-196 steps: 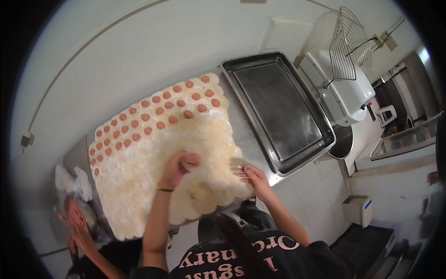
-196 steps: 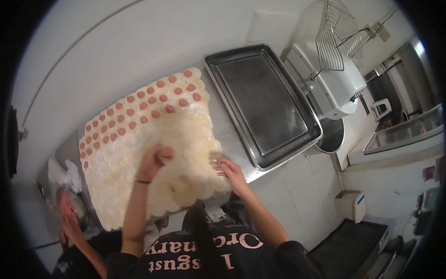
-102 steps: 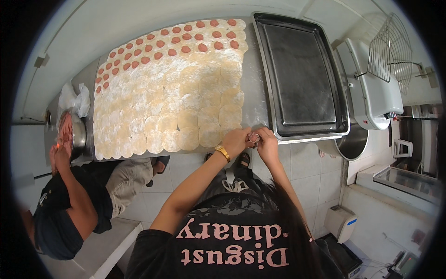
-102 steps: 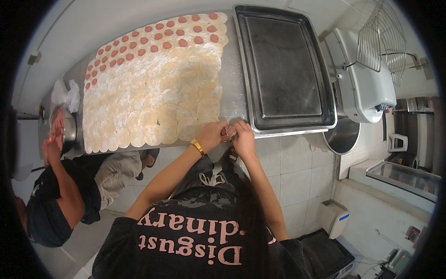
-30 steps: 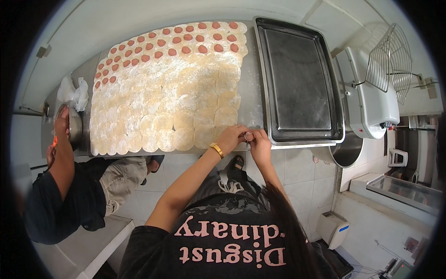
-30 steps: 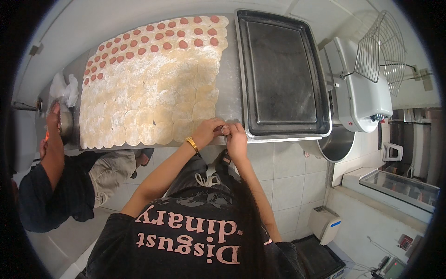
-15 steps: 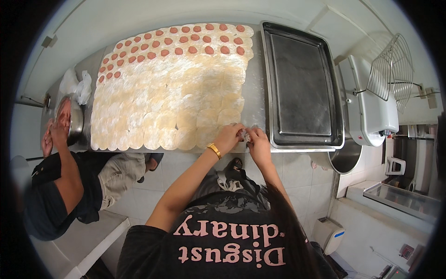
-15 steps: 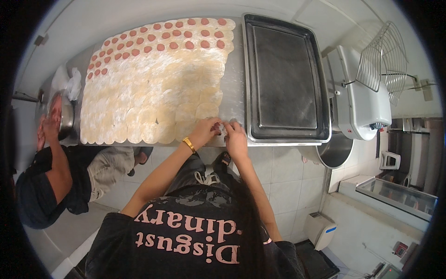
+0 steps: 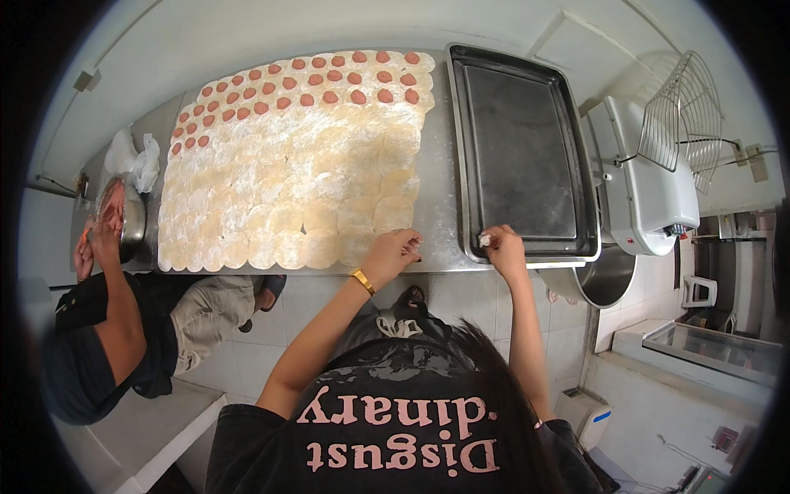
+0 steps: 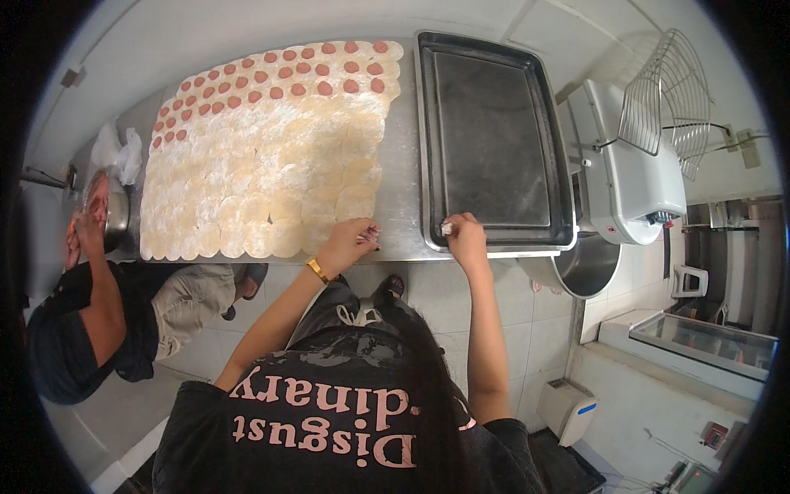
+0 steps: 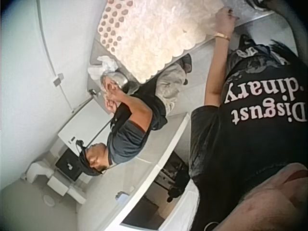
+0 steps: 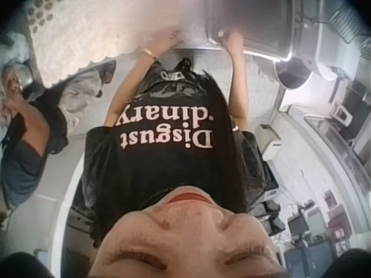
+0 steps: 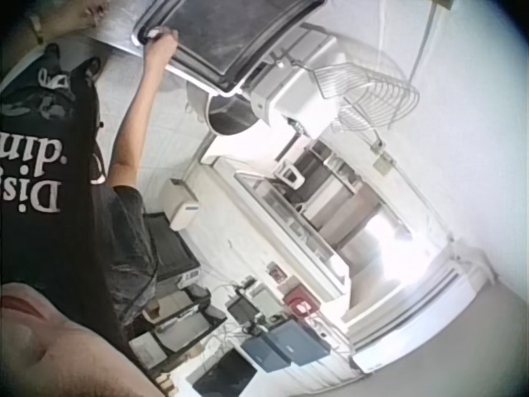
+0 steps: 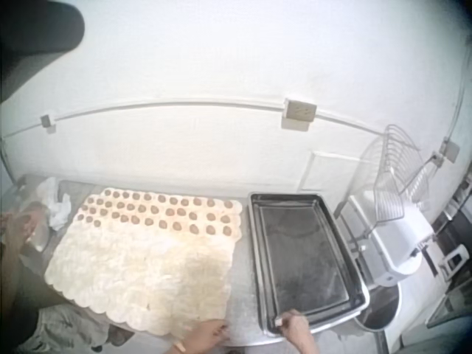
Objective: The person repeatedly picks up small dough circles with meat filling, folds them into dumplings, and places them on a metal tray. A coworker at the same table also handles dough and filling. The camera wearer continues the assembly process throughout the clip.
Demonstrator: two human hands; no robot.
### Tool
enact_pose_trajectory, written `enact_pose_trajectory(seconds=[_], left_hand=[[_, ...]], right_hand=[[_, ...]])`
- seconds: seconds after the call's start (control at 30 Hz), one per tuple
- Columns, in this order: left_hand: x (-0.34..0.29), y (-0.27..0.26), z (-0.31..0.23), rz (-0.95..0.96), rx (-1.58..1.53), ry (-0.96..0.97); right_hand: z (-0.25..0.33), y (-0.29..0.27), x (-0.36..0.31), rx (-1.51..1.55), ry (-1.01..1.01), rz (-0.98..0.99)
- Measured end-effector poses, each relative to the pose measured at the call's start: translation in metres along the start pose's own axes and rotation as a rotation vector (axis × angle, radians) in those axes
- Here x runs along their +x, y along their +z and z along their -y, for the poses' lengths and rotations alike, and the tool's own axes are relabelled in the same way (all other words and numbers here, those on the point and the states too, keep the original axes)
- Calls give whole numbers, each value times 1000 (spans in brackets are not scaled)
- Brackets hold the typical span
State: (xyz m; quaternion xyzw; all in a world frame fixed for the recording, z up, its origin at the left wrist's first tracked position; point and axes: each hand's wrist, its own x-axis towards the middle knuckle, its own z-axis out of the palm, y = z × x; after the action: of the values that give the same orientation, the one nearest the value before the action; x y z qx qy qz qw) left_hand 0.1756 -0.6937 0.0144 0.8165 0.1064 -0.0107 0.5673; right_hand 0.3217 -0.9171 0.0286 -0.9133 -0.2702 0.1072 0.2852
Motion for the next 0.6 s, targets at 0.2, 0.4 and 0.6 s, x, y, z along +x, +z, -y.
enact_pose_trajectory(seconds=[0.2,0.4,0.6], left_hand=[[3,27,-10,72,-4,21],[11,53,-21,128,64,57],[14,66,-31,113,112,36]], right_hand=[[-16,-2,4,31,-106,173],[-14,-14,6,43,-147,283],[-6,-21,10,31,-147,346]])
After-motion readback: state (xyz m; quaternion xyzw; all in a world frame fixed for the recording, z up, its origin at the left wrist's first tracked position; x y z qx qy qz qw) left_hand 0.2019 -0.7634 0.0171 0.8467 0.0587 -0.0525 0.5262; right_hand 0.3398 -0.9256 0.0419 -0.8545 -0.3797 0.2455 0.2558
